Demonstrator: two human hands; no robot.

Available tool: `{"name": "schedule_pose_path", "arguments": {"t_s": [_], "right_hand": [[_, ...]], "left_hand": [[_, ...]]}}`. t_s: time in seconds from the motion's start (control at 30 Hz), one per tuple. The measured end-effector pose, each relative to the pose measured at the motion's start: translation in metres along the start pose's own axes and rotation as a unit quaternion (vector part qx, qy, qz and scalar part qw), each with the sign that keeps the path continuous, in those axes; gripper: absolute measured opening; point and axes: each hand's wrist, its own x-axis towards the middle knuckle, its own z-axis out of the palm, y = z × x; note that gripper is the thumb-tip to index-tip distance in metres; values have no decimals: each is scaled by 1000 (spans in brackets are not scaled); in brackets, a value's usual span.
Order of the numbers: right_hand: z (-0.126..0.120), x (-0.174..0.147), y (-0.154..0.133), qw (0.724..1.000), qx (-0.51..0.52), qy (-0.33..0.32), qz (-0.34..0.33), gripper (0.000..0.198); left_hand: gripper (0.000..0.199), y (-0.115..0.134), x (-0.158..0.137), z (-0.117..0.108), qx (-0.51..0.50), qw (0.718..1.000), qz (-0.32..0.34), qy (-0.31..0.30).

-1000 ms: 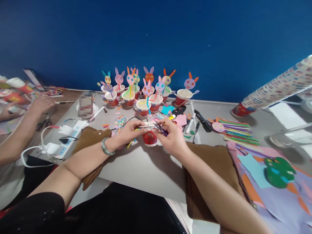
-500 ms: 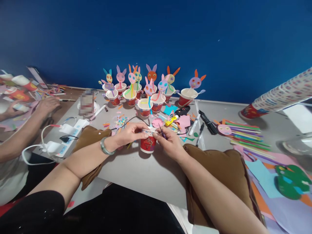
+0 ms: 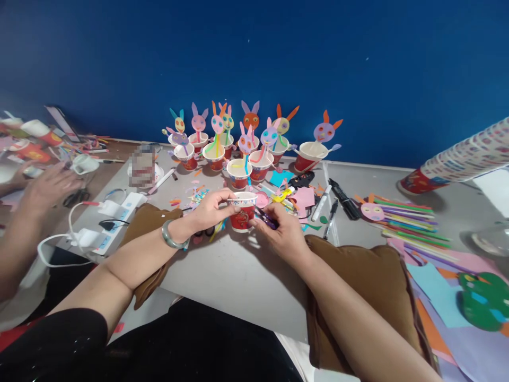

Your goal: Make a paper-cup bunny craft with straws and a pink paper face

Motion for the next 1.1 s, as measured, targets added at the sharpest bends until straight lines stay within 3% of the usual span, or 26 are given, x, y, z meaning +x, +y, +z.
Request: {"name": "schedule_pose_path", "arguments": {"t_s": [0.23,0.53,0.7,0.97,1.1], "right_hand": [[-1,-3,-1,988,-140,-37,-49,32],[3,-10,6,942,-301,17,-147,39],[4,-13,1,916,-367,37,-158,39],[7,-17,-13,872,-471,9,-134,39],[8,-18,-17,855,-500,-6,-139,38]], "left_hand": [[6,-6,-1,4,48,997,30,44],[10,-8,-2,6,101,993,47,23],[9,-6,-3,4,135,989,60,5],[11,0,-2,1,185,978,98,-20],[10,0,-2,1,177,980,86,-24]]}}
